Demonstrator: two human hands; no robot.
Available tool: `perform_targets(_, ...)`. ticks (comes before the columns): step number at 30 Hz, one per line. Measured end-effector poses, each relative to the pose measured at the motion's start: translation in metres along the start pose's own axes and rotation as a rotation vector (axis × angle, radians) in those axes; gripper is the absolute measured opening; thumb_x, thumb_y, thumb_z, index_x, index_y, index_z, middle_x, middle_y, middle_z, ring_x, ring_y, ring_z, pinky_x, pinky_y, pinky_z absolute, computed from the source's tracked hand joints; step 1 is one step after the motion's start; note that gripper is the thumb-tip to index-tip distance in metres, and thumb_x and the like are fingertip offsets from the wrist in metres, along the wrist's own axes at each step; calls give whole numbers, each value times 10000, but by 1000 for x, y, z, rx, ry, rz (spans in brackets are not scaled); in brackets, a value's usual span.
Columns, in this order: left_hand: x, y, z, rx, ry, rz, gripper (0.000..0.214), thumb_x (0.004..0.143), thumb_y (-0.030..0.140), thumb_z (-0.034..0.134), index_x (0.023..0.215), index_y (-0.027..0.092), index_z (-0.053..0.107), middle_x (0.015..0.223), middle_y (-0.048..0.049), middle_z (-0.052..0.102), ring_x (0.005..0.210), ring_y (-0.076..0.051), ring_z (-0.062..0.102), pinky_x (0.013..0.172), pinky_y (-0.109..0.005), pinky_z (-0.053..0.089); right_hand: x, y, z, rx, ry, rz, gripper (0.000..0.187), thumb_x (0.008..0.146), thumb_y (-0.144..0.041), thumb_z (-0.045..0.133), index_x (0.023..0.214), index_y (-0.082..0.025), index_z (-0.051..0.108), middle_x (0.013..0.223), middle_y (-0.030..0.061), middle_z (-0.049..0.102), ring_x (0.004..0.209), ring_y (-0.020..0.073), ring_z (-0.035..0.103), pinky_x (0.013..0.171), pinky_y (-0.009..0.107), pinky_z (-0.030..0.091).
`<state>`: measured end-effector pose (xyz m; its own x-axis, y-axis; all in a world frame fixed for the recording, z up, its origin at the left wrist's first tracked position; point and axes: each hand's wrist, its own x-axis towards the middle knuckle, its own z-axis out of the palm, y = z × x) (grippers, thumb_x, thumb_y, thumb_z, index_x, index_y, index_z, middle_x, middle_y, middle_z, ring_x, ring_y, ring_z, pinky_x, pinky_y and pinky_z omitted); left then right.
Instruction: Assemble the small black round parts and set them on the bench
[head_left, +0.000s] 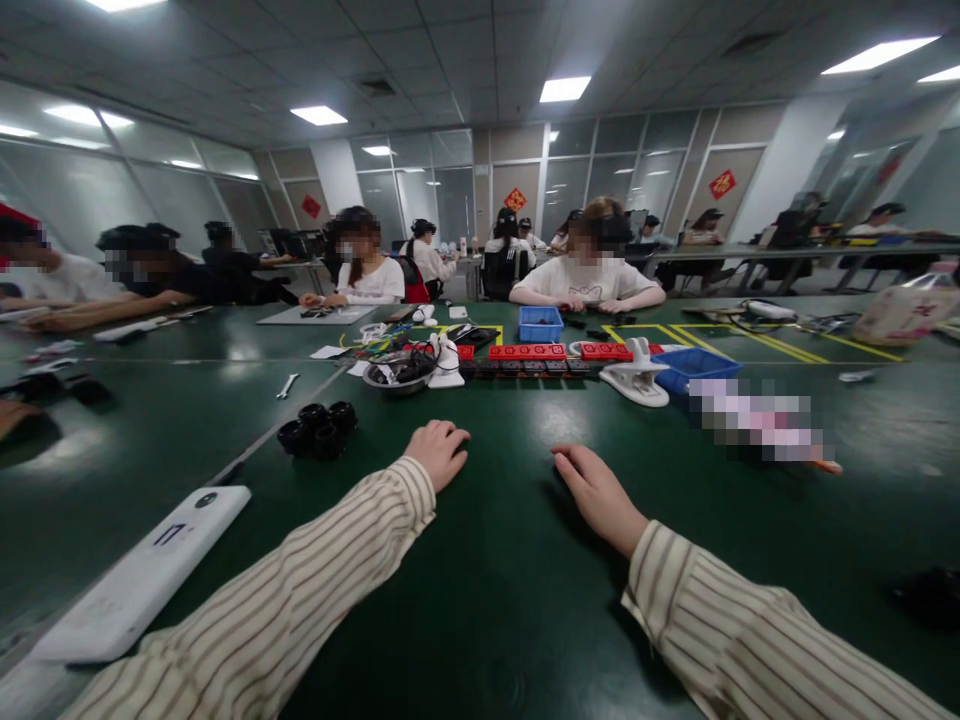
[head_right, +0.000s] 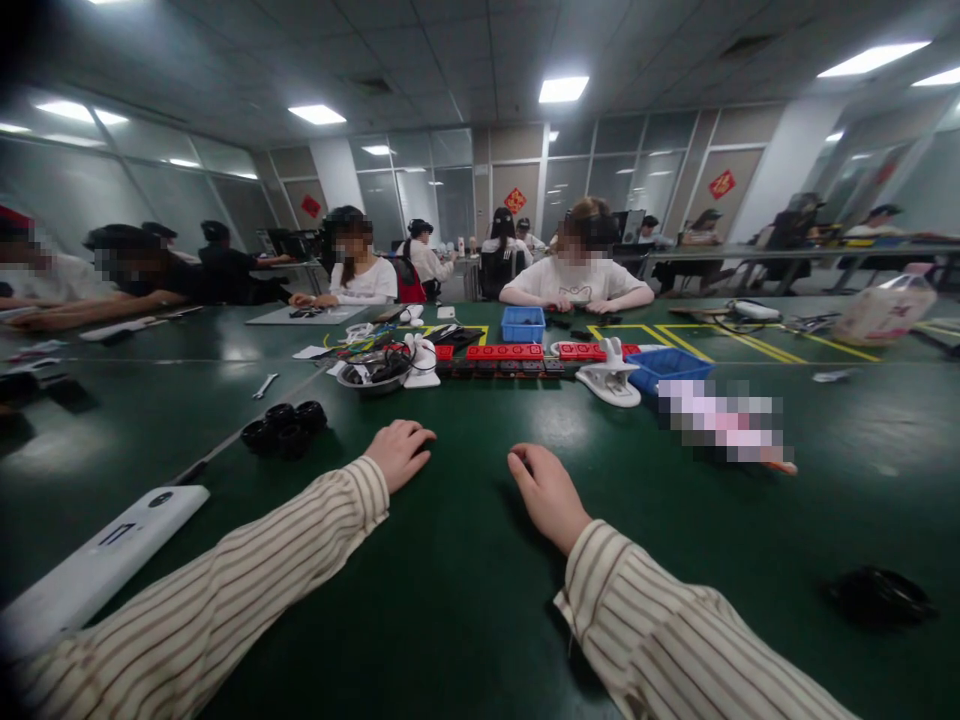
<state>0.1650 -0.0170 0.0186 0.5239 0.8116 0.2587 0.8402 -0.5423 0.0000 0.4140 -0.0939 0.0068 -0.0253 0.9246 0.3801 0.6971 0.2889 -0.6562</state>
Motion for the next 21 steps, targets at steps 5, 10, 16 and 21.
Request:
perform_targets(5,-22,-61,1,51,34,-133,328,766,189,448,1078,171,547,1047,-102,540,1015,-265,472,875,-397,401,0,0,0,-51,-80,-29,352,877,-417,342,878,-179,601,910,74,617,880,214,536,826,353,403)
perform_targets(10,-36,-84,-13,-27,256,-108,360,832,287,441,1158,138,475,1127,-122,495,1087,-243,452,973,-377,359,1,0,-1,-58,-109,-30,374,875,-435,325,828,-185,598,885,71,613,865,215,528,812,342,396)
perform_targets(16,-51,-118,-37,-208,659,-497,372,720,388,623,1016,166,583,944,-56,595,723,-179,584,723,-314,500,1,-1,-2,-47,-115,-16,393,871,-450,304,807,-185,587,892,76,605,872,219,527,821,349,396)
perform_targets(21,-64,-146,-32,-420,856,-723,415,659,374,675,989,161,544,891,-44,612,791,-174,606,702,-279,510,1,-2,-2,-58,-116,-15,388,868,-440,305,798,-186,589,892,77,605,879,217,529,820,341,397)
